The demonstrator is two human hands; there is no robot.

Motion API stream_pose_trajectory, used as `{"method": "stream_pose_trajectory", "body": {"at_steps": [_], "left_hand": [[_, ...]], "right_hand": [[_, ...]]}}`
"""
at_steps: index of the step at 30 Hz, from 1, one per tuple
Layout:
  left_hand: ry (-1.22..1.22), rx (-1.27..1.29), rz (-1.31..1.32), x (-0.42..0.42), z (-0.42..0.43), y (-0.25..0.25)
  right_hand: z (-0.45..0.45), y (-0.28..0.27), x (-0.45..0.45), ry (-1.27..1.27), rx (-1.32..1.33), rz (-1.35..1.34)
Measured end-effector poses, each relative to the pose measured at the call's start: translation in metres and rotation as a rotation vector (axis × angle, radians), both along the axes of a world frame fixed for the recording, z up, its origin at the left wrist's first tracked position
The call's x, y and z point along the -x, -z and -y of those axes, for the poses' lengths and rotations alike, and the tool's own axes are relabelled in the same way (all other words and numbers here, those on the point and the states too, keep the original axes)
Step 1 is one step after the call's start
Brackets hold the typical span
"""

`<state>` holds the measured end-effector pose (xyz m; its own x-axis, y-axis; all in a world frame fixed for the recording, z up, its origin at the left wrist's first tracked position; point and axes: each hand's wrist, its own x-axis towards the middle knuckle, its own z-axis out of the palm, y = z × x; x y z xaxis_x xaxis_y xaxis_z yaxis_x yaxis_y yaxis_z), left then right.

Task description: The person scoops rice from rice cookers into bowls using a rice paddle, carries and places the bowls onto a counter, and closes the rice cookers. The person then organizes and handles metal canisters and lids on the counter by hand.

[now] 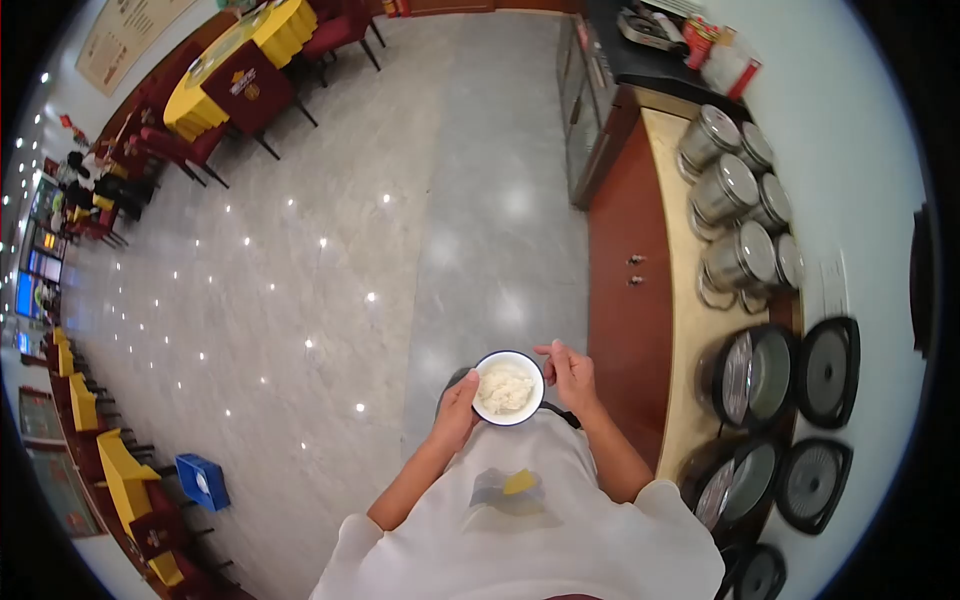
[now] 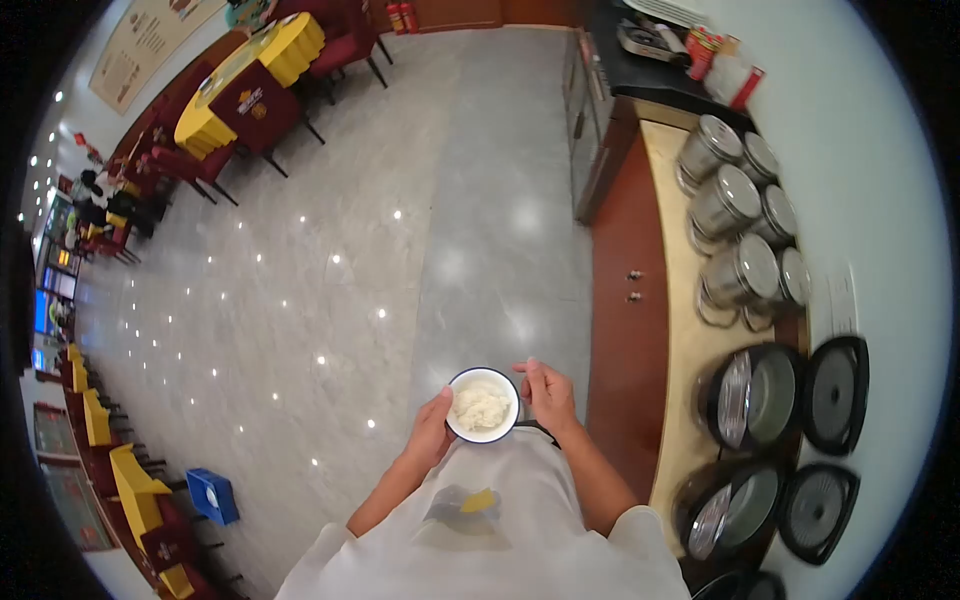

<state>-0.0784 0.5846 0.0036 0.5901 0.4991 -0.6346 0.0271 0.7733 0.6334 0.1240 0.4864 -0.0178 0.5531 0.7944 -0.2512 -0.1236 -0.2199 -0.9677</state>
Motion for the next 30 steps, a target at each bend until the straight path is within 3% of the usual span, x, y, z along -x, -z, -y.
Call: {"method": "stream_pose_trajectory", "body": {"at_steps": [5, 8, 11, 15, 17, 19, 21, 23, 25, 28, 30], "left_hand": [[0.053, 0.103, 0.019, -0.064, -0.085, 0.031], [0.217, 0.069, 0.139, -0.115, -0.159, 0.053], [0.328, -0.100, 0.154, -0.175, -0.244, 0.032], [0.418, -0.055, 0.078, -0.251, -0.346, -0.008], [0.489, -0.059, 0.064, -0.284, -0.385, -0.004], [0.509, -0.052, 0.039, -0.314, -0.421, -0.009], [0.549, -0.048, -0.014, -0.341, -0.449, -0.006], [0.468, 0.123, -0.005, -0.366, -0.472, 0.000], [0.481, 0.068, -0.040, -0.389, -0.496, 0.016], [0.380, 0.044, -0.041, -0.440, -0.539, 0.038], [0.336, -0.018, -0.075, -0.493, -0.573, 0.025]], "right_hand": [[-0.073, 0.030, -0.059, 0.086, 0.128, 0.030], [-0.115, 0.077, -0.103, 0.301, 0.201, -0.032], [-0.160, 0.108, -0.145, 0.503, 0.293, -0.061], [-0.195, 0.144, -0.191, 0.596, 0.411, 0.062], [-0.199, 0.156, -0.201, 0.648, 0.635, 0.091], [-0.174, 0.215, -0.198, 0.768, 0.771, 0.147], [-0.173, 0.210, -0.195, 0.619, 0.958, -0.004], [-0.185, 0.225, -0.189, 0.448, 1.295, 0.127], [-0.130, 0.391, -0.158, 0.317, 1.285, 0.065], [-0.192, 0.371, -0.218, 0.228, 1.189, 0.009], [-0.244, 0.361, -0.285, 0.233, 1.047, 0.034]]}}
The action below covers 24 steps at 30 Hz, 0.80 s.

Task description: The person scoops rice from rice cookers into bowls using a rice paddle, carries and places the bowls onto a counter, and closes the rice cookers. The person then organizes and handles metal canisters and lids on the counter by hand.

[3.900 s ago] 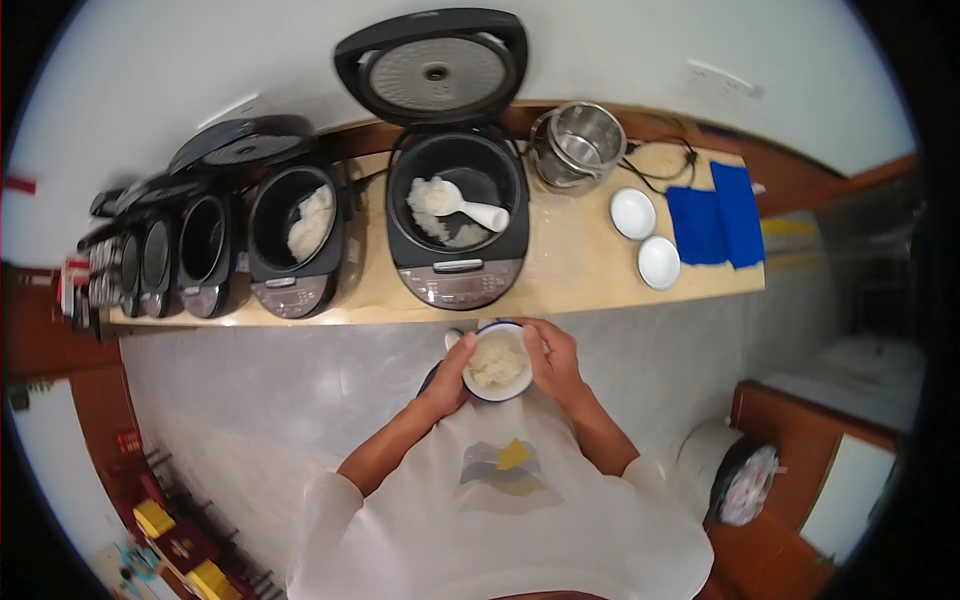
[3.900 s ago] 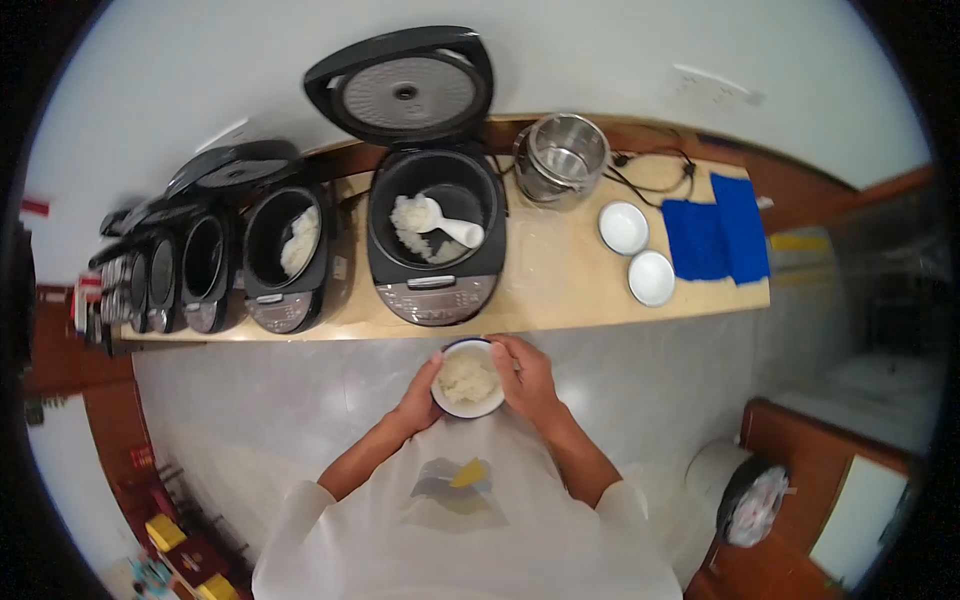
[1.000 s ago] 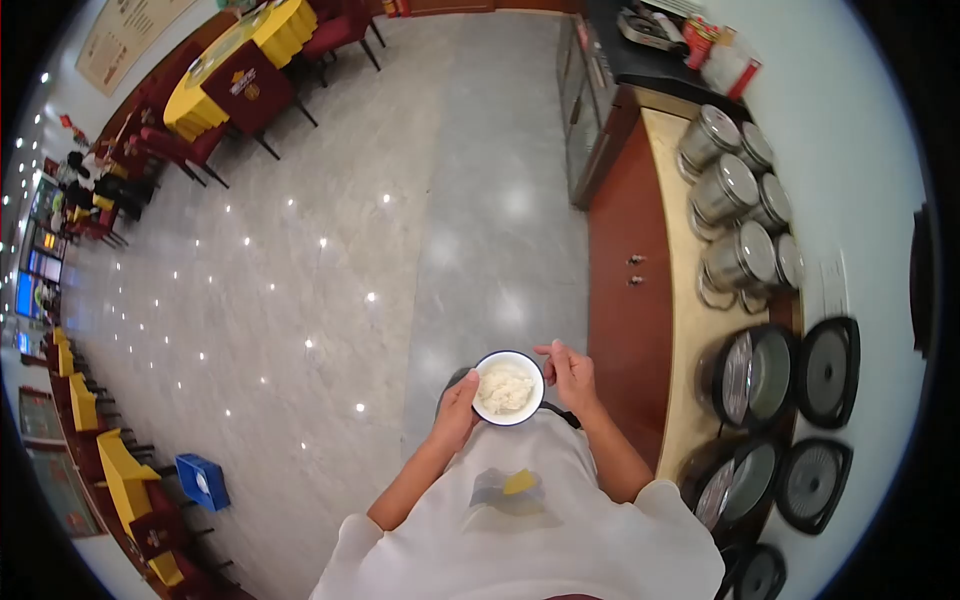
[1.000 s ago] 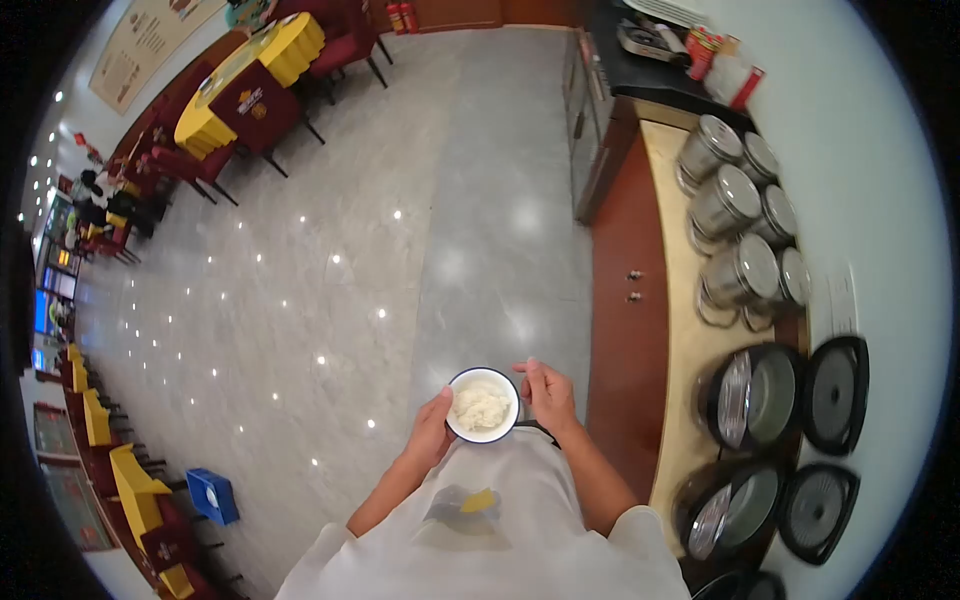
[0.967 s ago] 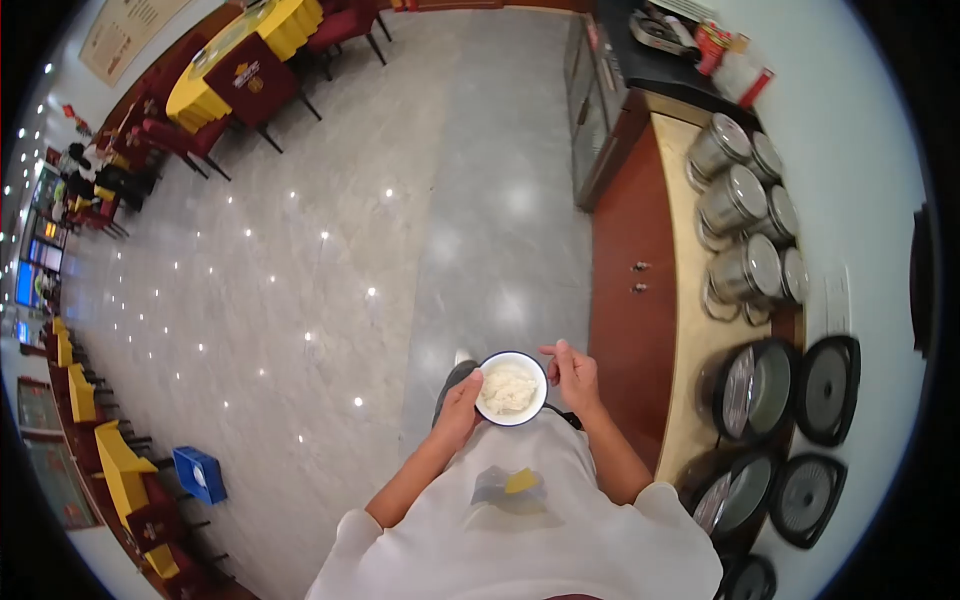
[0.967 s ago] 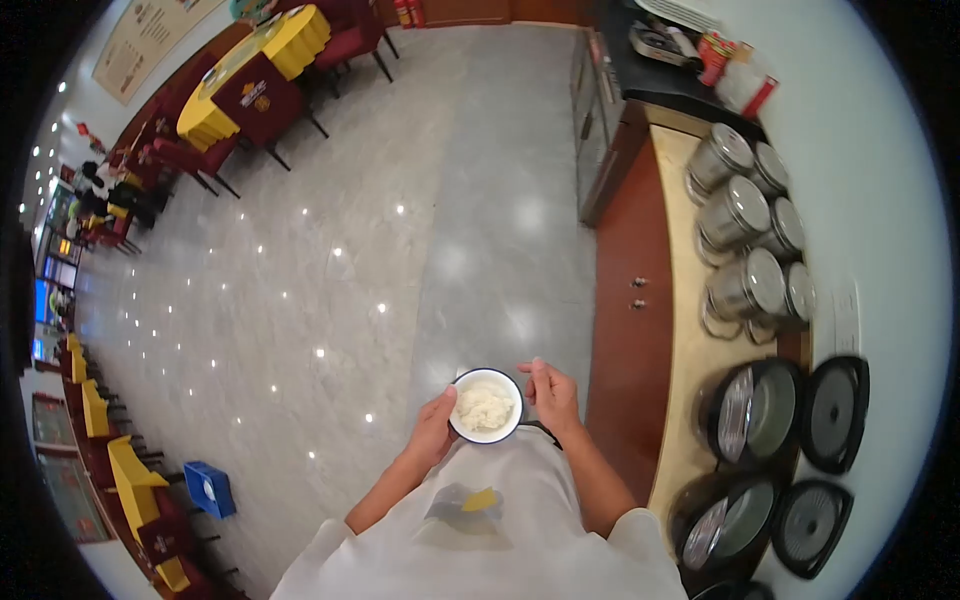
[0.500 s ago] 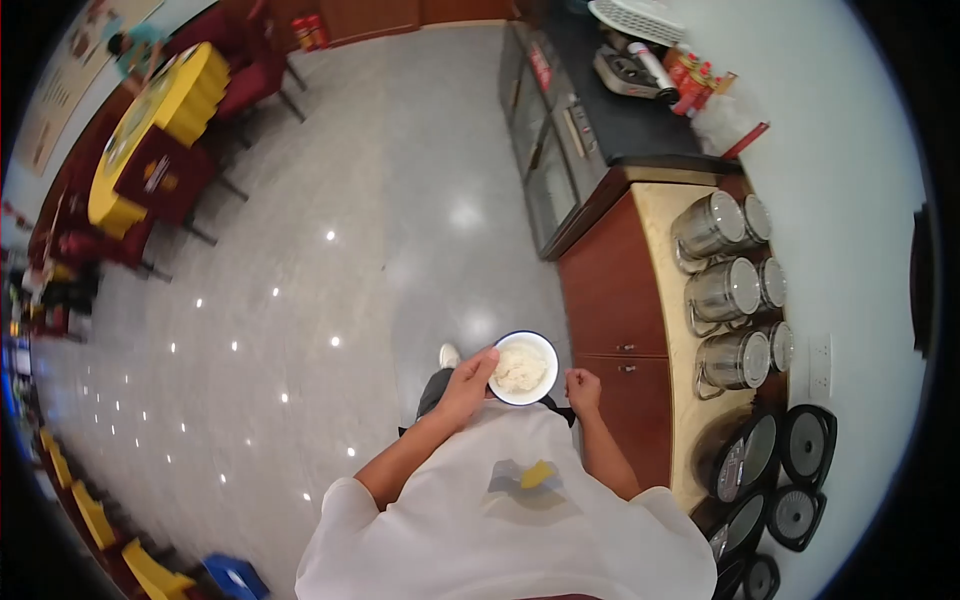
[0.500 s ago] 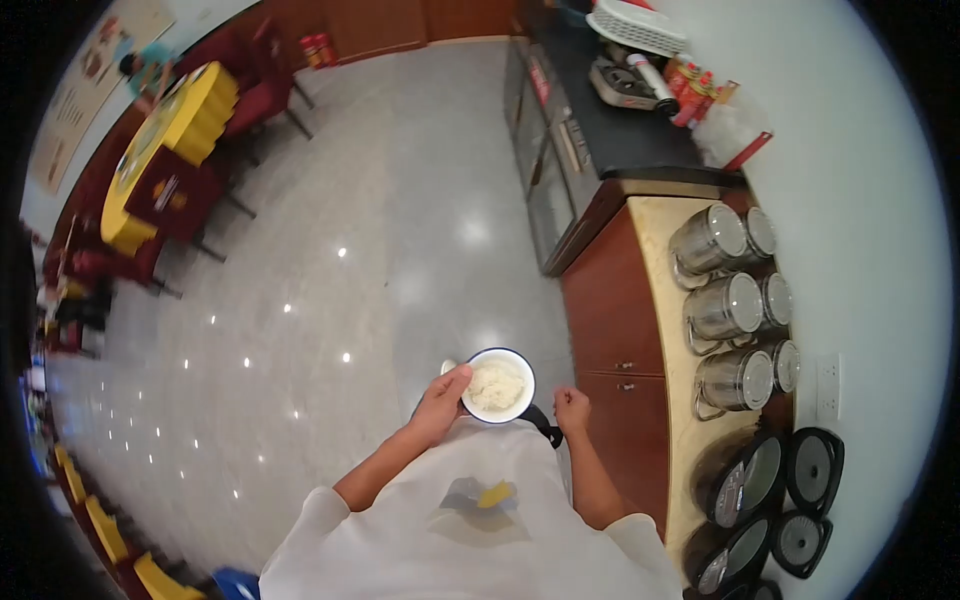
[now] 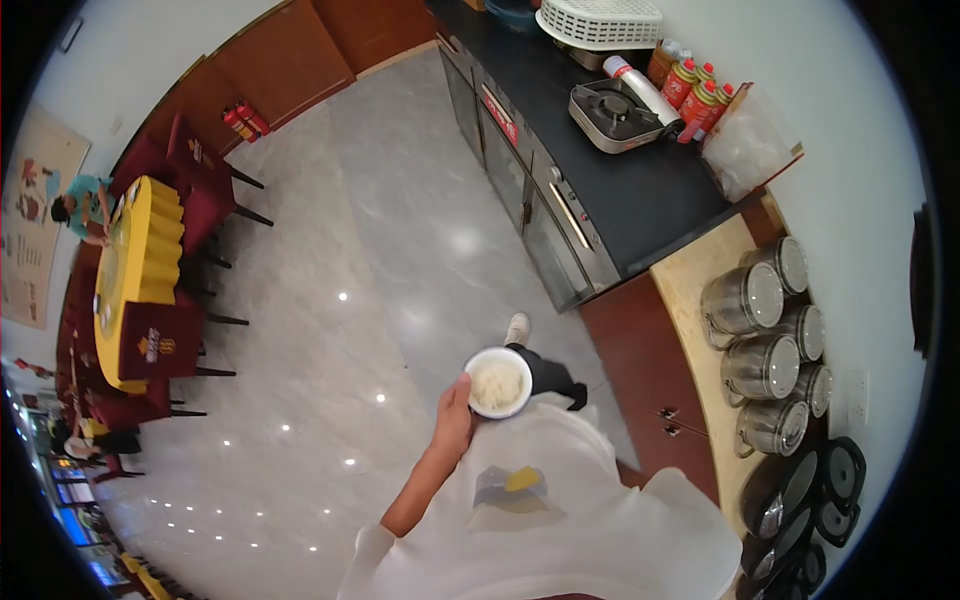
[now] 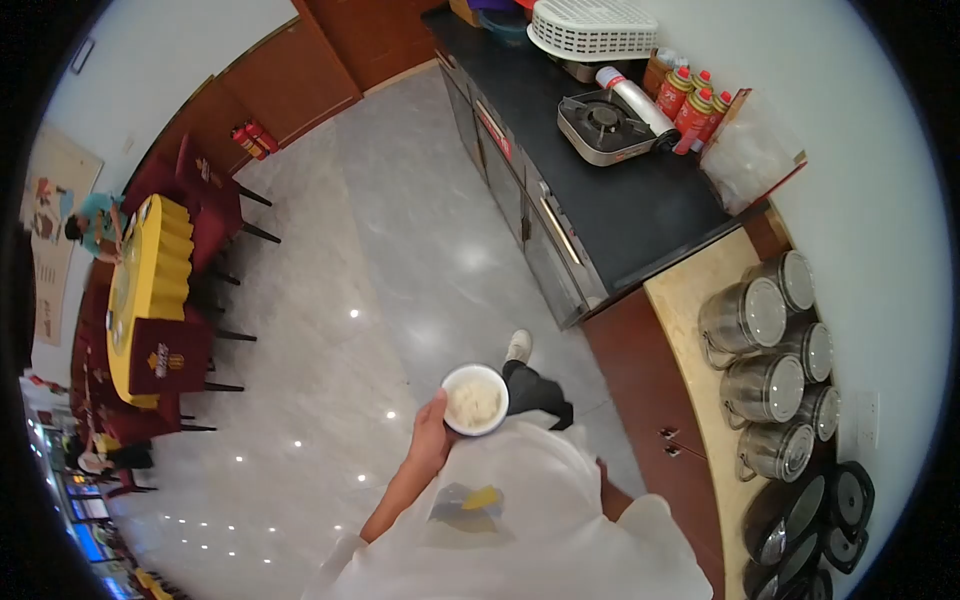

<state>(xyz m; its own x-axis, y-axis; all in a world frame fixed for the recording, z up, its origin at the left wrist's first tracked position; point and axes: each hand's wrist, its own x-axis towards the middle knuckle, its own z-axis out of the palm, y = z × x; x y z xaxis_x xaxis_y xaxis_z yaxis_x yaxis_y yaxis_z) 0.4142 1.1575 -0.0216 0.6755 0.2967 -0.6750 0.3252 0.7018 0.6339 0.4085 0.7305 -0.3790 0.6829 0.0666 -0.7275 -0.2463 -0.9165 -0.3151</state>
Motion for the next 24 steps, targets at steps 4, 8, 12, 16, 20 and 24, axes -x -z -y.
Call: {"method": "stream_pose_trajectory", "body": {"at_steps": [4, 8, 12, 16, 20, 24], "left_hand": [[0.010, -0.194, -0.004, -0.090, -0.063, -0.018], [0.080, -0.294, 0.050, -0.174, -0.102, -0.009], [0.035, -0.256, -0.002, -0.244, -0.107, 0.004], [0.107, -0.234, 0.040, -0.312, -0.132, 0.020], [0.296, -0.363, 0.133, -0.409, -0.178, 0.022], [0.481, -0.493, 0.135, -0.513, -0.224, 0.019]], "right_hand": [[-0.112, -0.042, -0.159, 0.022, -0.274, 0.177], [-0.192, -0.070, -0.271, 0.124, -0.237, 0.233], [-0.200, -0.044, -0.289, 0.316, -0.736, 0.216], [-0.168, 0.053, -0.266, 0.370, -0.234, 0.296], [-0.158, 0.052, -0.215, 0.256, 0.059, 0.120], [-0.222, -0.024, -0.250, 0.545, -0.024, -0.015]]}}
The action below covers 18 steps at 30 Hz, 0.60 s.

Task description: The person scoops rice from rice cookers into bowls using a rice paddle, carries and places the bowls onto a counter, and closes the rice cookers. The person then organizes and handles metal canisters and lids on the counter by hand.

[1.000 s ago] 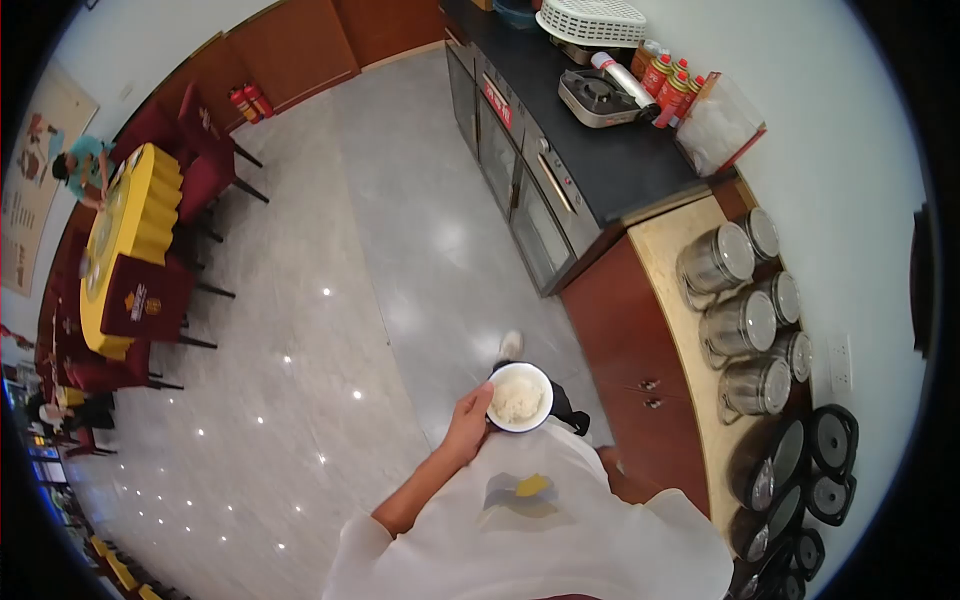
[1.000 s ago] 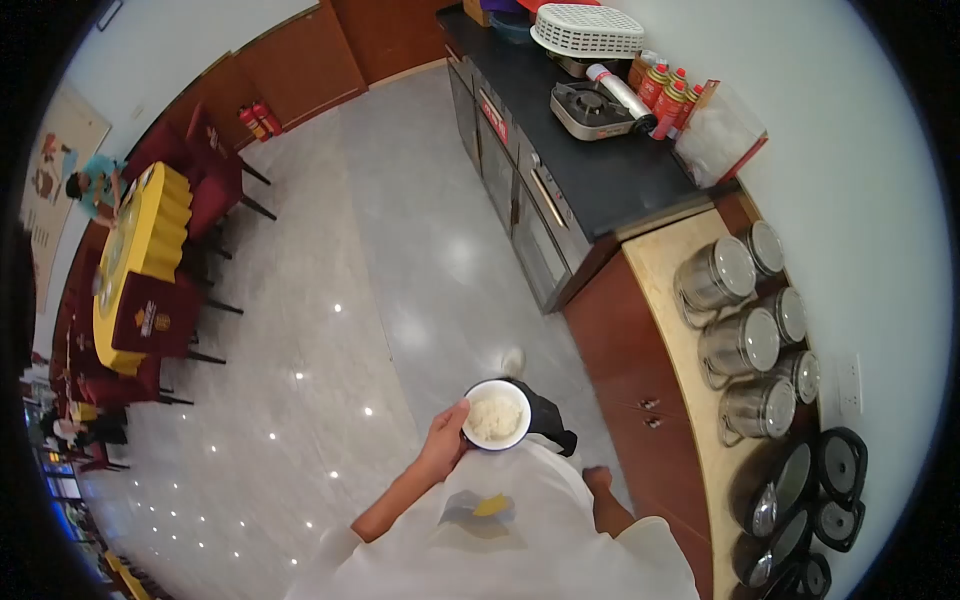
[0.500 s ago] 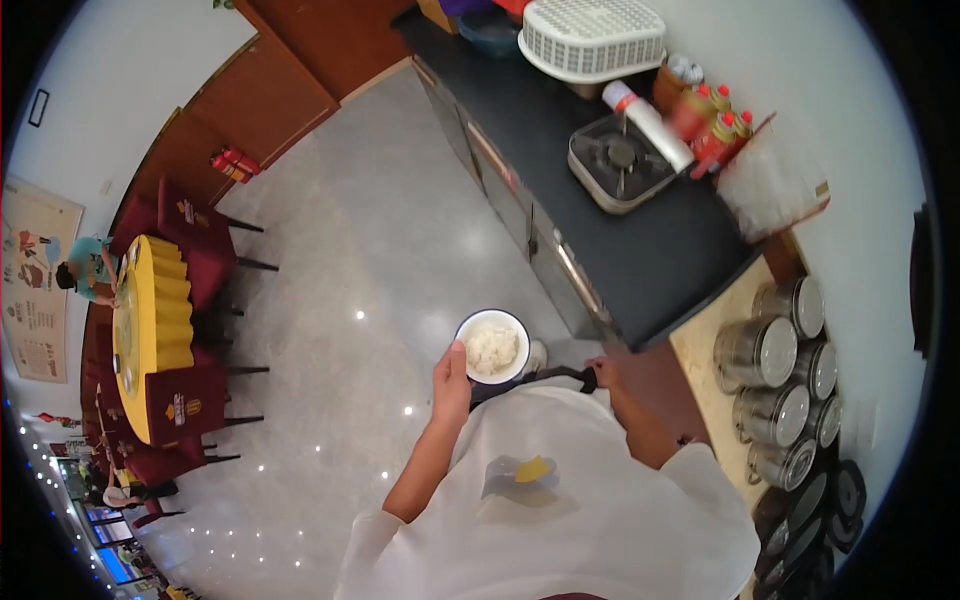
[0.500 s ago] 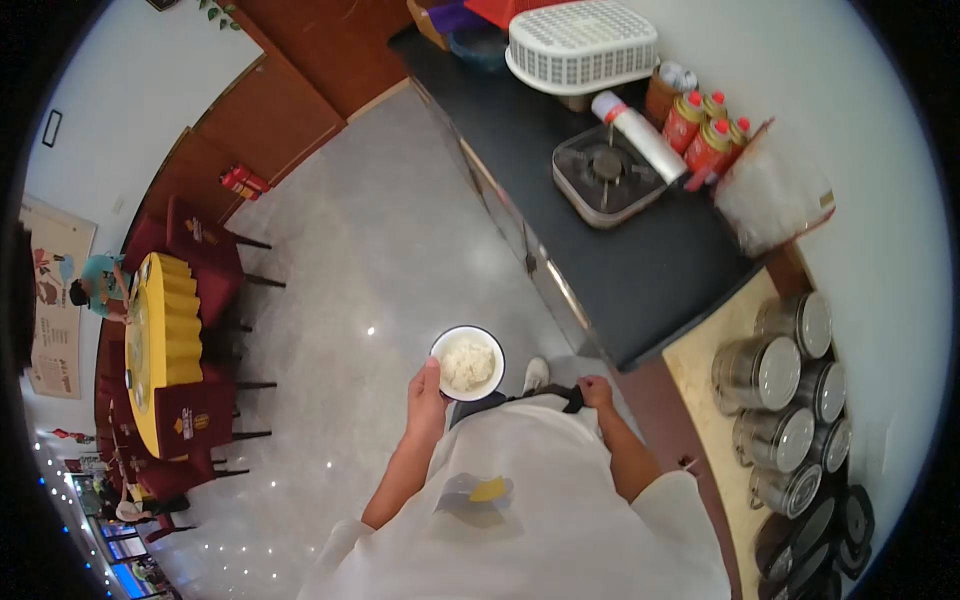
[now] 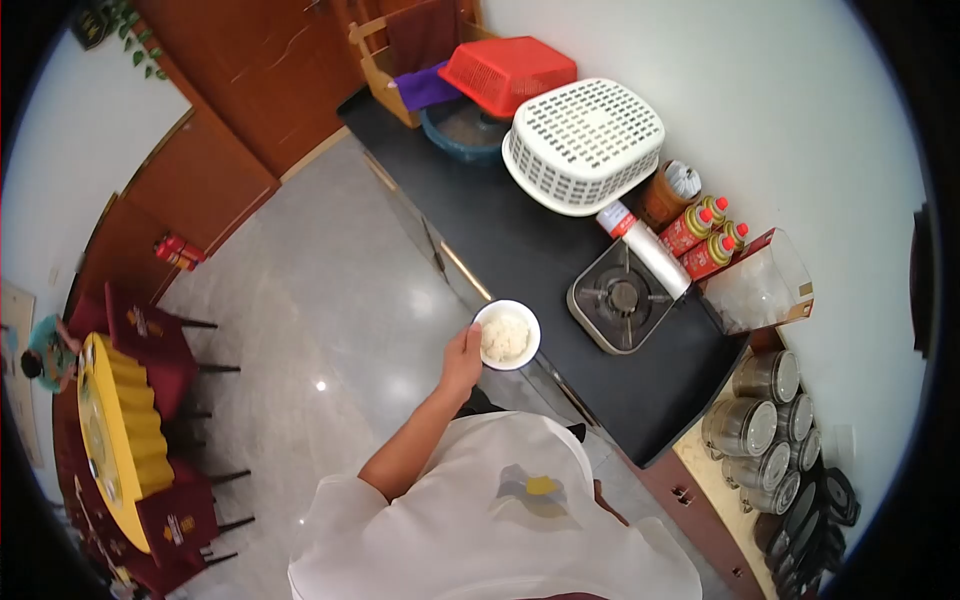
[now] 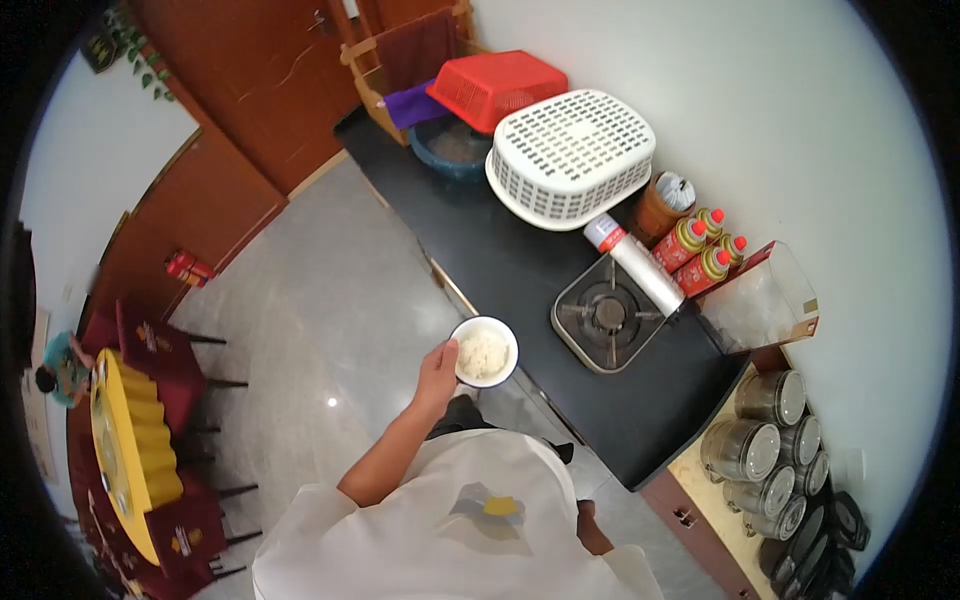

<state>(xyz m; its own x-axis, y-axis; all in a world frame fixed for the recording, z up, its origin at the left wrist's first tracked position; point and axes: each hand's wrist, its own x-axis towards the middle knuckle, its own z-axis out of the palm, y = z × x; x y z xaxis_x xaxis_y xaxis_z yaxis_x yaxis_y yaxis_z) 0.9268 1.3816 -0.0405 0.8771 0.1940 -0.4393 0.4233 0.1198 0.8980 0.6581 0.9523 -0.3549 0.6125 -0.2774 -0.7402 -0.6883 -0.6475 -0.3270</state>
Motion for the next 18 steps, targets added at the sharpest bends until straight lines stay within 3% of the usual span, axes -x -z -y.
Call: {"method": "stream_pose_trajectory", "body": {"at_steps": [4, 9, 11, 18], "left_hand": [[0.088, 0.018, 0.141, -0.095, -0.036, 0.022], [0.150, 0.017, 0.149, -0.182, -0.056, 0.026], [0.084, 0.125, 0.098, -0.203, -0.055, 0.014], [0.088, 0.147, 0.063, -0.252, -0.057, 0.032]], "right_hand": [[-0.065, -0.052, -0.061, 0.221, -0.090, 0.083], [-0.126, -0.100, -0.109, 0.510, -0.174, 0.206], [-0.141, -0.115, -0.113, 0.588, -0.170, 0.227], [-0.187, -0.112, -0.081, 0.702, -0.077, 0.125]]}}
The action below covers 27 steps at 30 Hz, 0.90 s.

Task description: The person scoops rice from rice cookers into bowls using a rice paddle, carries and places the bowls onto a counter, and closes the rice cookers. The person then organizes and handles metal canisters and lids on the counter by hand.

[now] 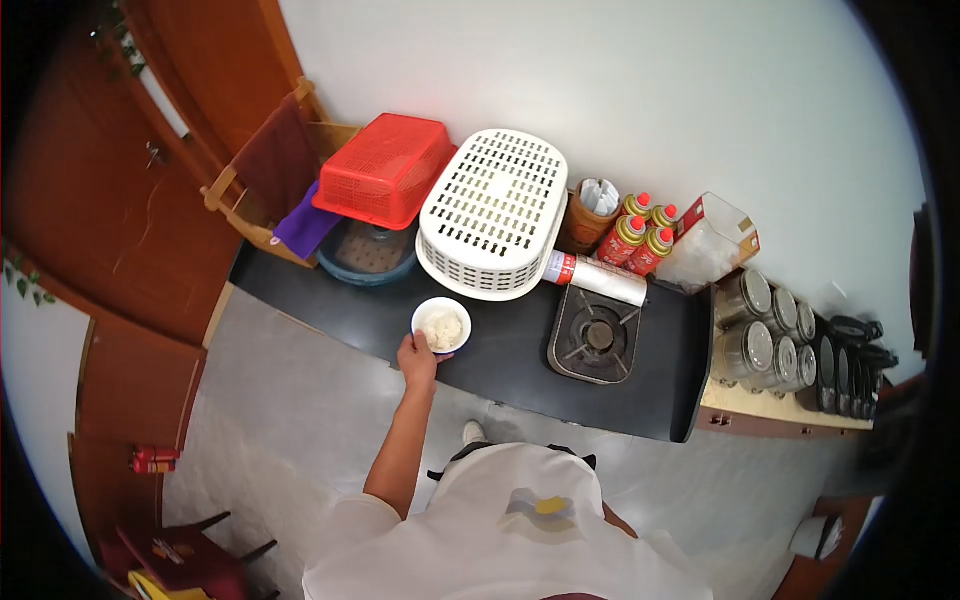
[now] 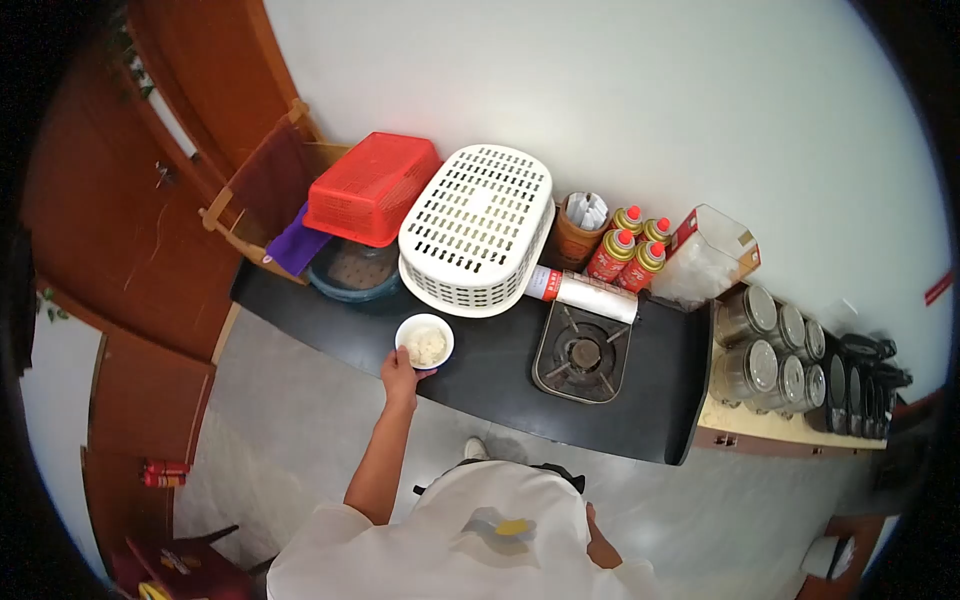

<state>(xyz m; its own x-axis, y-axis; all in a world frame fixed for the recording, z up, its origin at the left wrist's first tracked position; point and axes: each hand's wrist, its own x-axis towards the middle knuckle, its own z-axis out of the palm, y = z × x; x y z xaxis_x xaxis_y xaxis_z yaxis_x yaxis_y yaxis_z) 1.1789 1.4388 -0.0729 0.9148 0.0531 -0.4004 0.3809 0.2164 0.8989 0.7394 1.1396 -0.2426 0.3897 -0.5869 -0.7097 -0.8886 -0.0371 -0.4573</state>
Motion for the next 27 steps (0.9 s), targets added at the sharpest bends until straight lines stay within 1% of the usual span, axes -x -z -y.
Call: {"method": "stream_pose_trajectory", "body": {"at_steps": [2, 5, 7, 9, 11, 15, 18, 21, 23, 25, 27], "left_hand": [[-0.026, 0.067, 0.005, -0.009, 0.002, 0.001], [-0.018, 0.138, -0.026, -0.018, 0.009, -0.021], [0.032, 0.134, -0.027, -0.024, 0.010, -0.022], [0.018, 0.178, -0.045, -0.030, 0.007, -0.021], [0.053, 0.167, -0.043, -0.030, 0.006, -0.021], [0.079, 0.154, -0.063, -0.013, 0.003, -0.022], [-0.101, 0.090, -0.007, 0.007, 0.006, -0.013], [-0.044, 0.050, -0.012, 0.034, 0.008, -0.013], [0.007, 0.073, 0.025, 0.063, 0.023, -0.021], [0.237, 0.106, 0.077, 0.099, 0.036, -0.019], [0.341, 0.102, 0.083, 0.144, 0.056, -0.011]], "right_hand": [[-0.012, 0.004, 0.012, 0.021, 0.008, -0.040], [-0.031, 0.007, 0.034, 0.078, 0.016, -0.079], [-0.045, 0.007, 0.049, 0.125, 0.018, -0.093], [-0.060, 0.007, 0.061, 0.171, 0.021, -0.106], [-0.073, 0.006, 0.074, 0.213, 0.022, -0.119], [-0.093, 0.002, 0.100, 0.272, 0.023, -0.150], [-0.096, 0.001, 0.115, 0.300, 0.026, -0.159], [-0.090, -0.001, 0.131, 0.321, 0.031, -0.163], [-0.082, 0.001, 0.145, 0.326, 0.034, -0.163], [-0.074, 0.006, 0.162, 0.339, 0.028, -0.158], [-0.061, 0.015, 0.178, 0.352, 0.021, -0.143]]}}
